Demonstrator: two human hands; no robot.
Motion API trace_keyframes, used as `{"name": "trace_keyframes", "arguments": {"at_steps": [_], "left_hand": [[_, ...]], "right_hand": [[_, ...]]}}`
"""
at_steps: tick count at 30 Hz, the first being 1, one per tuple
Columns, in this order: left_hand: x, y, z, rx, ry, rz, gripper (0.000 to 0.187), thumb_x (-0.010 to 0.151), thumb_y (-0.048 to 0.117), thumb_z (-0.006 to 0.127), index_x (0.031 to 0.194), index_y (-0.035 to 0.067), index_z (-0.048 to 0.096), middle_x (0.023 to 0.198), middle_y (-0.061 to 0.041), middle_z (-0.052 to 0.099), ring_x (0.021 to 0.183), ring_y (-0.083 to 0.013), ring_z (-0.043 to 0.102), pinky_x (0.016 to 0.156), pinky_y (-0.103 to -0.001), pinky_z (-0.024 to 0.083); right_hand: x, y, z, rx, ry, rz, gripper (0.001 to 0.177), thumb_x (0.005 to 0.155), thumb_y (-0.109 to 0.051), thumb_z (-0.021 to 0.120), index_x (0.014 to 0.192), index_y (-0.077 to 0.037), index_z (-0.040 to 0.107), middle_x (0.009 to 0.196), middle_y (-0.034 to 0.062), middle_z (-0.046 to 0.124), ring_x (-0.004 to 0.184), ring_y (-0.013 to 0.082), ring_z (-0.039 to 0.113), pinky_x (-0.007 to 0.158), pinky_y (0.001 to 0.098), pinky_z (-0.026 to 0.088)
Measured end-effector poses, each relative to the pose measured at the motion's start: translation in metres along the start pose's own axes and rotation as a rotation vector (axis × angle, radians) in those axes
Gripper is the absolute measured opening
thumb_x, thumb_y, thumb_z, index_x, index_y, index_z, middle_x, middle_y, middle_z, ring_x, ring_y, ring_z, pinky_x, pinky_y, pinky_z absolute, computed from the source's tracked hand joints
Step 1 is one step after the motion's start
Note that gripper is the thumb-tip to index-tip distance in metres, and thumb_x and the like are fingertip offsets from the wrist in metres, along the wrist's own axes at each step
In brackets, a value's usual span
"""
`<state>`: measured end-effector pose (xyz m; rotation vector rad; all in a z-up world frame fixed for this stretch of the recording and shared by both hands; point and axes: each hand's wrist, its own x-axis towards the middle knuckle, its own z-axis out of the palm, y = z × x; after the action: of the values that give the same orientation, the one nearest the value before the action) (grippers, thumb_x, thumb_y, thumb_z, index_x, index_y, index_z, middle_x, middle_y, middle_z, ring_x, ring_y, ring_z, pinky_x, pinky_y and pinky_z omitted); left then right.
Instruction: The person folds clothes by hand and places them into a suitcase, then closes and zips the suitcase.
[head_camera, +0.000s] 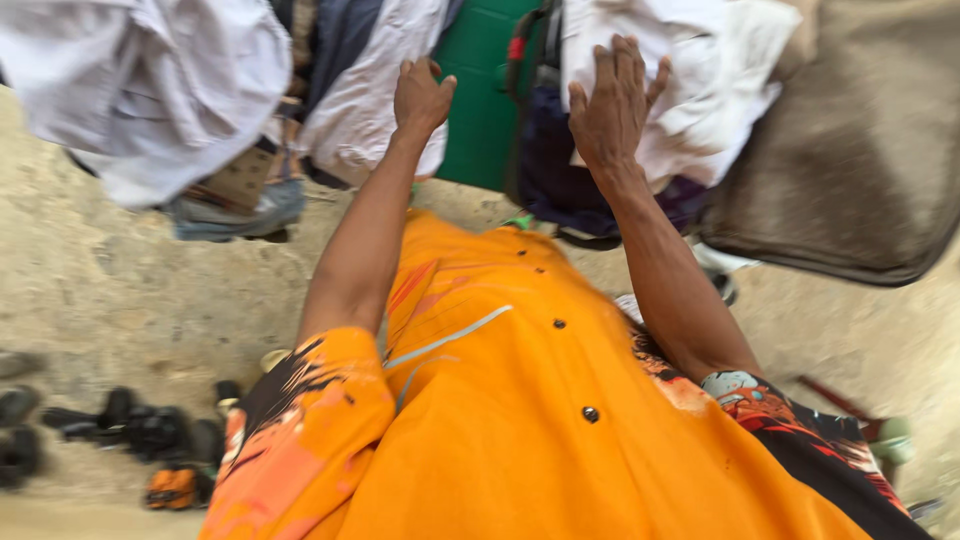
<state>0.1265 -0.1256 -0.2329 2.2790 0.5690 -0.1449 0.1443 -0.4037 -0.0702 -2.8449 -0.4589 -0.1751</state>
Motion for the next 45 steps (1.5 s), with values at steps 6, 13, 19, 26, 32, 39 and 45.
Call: {"name": "trace_keyframes", "arguments": {"at_steps": [6,13,19,26,32,39,45], "left_hand": [[0.021,-0.094,-0.034,0.389,0.034,-0.25,0.049,0.093,0.03,0.065,0.134,0.004,0.053,0.138,-0.018,0.053,0.131,-0.0361,0.049,0.106,-0.056,0.045],[-0.006,-0.154,-0.087,0.34,-0.161,0.085,0.024,0.089,0.016,0.061,0.109,0.003,0.063,0.117,-0.018,0.062,0.112,-0.0408,0.058,0.09,-0.06,0.043],[-0.003,-0.097,-0.142,-0.265,-0.187,0.447,0.022,0.099,0.022,0.062,0.098,0.0,0.062,0.092,-0.021,0.062,0.084,-0.0329,0.062,0.077,-0.044,0.05],[0.044,-0.015,-0.15,-0.684,-0.087,0.497,0.027,0.108,0.029,0.06,0.104,0.002,0.061,0.087,-0.01,0.061,0.078,-0.0163,0.053,0.075,-0.035,0.049],[0.078,-0.005,-0.169,-0.549,-0.018,0.196,0.035,0.1,0.038,0.07,0.113,0.008,0.06,0.103,-0.012,0.074,0.089,-0.0263,0.073,0.083,-0.041,0.058],[-0.013,0.072,-0.259,0.062,-0.307,0.665,0.055,0.082,0.055,0.088,0.12,0.018,0.072,0.133,-0.024,0.039,0.119,-0.0448,0.052,0.095,-0.052,0.05],[-0.058,0.131,-0.289,0.005,-0.479,0.991,0.033,0.088,0.038,0.085,0.111,0.015,0.079,0.144,-0.013,0.045,0.133,-0.035,0.044,0.106,-0.05,0.046]], "right_hand": [[0.014,-0.119,0.042,0.413,-0.092,0.044,0.028,0.095,-0.014,0.08,0.118,-0.004,0.069,0.118,0.0166,0.069,0.115,0.0359,0.063,0.1,0.0462,0.049],[-0.001,-0.163,0.089,0.599,-0.199,0.222,0.02,0.09,-0.014,0.078,0.105,-0.001,0.073,0.098,0.0149,0.075,0.089,0.0285,0.074,0.078,0.0393,0.057],[-0.009,-0.188,0.098,0.572,-0.265,0.123,0.038,0.08,-0.017,0.084,0.111,0.001,0.072,0.095,0.0177,0.073,0.088,0.0324,0.072,0.078,0.0417,0.057],[0.028,-0.21,0.113,0.714,0.078,0.147,0.033,0.075,-0.005,0.084,0.106,0.0,0.076,0.092,0.0167,0.074,0.081,0.027,0.071,0.071,0.0375,0.055],[0.045,-0.207,0.049,0.603,0.285,0.257,0.012,0.083,0.002,0.079,0.094,-0.003,0.079,0.078,0.0091,0.076,0.066,0.0113,0.068,0.058,0.0273,0.05],[0.038,-0.175,-0.005,1.006,0.201,0.223,0.01,0.097,0.003,0.076,0.106,0.0,0.079,0.089,0.0,0.076,0.08,0.0044,0.067,0.073,0.0222,0.055],[-0.025,-0.15,-0.09,0.921,0.034,0.203,0.016,0.113,-0.012,0.069,0.107,0.003,0.073,0.085,-0.0014,0.067,0.079,0.002,0.058,0.074,0.0213,0.049]]}}
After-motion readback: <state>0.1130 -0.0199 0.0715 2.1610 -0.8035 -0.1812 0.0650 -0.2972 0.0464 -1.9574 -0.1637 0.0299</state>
